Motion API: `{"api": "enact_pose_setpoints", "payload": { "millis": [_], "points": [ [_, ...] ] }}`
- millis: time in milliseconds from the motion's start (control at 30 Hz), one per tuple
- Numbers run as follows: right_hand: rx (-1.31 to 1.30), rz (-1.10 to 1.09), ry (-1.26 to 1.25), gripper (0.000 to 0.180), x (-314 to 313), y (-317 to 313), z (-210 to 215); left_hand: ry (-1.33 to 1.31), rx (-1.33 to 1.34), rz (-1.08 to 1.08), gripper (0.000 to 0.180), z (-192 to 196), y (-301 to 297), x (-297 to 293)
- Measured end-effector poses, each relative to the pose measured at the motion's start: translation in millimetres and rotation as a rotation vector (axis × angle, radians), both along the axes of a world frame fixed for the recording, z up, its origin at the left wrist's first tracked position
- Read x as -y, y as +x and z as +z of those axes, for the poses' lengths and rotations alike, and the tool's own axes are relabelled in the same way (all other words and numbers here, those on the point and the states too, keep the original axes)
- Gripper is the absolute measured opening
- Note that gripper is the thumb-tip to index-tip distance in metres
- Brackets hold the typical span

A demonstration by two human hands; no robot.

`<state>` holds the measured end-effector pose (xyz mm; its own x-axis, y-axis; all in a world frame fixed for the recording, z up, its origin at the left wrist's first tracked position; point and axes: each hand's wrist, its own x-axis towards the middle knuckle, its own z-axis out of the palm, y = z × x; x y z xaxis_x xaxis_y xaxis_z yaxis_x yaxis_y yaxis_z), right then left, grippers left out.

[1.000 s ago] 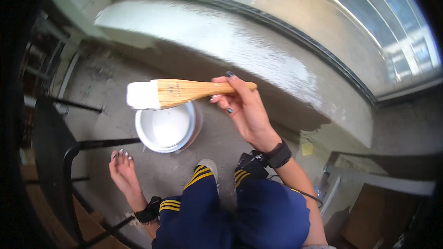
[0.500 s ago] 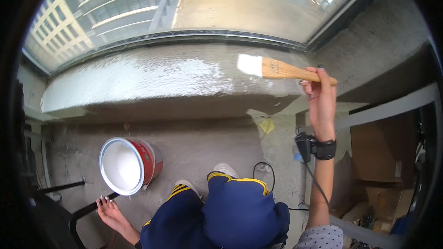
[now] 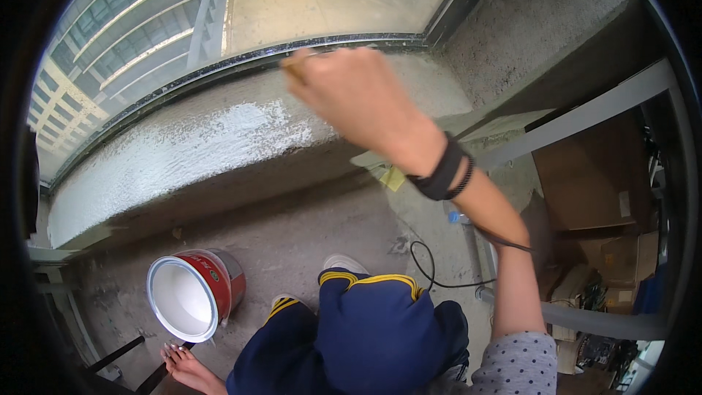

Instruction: Apply white paint to the indoor ledge or frame of a window using a brush.

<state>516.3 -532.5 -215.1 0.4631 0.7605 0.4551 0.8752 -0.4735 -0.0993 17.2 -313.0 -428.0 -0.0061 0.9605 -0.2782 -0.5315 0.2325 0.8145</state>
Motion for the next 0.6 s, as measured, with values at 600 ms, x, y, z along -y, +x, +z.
{"api": "enact_pose_setpoints", "payload": {
  "millis": [600],
  "points": [
    [-0.533, -0.29, 0.592, 0.037, 92, 49, -4, -0.045, -0.08, 0.024, 0.038, -31, -32, -12]
  ]
}}
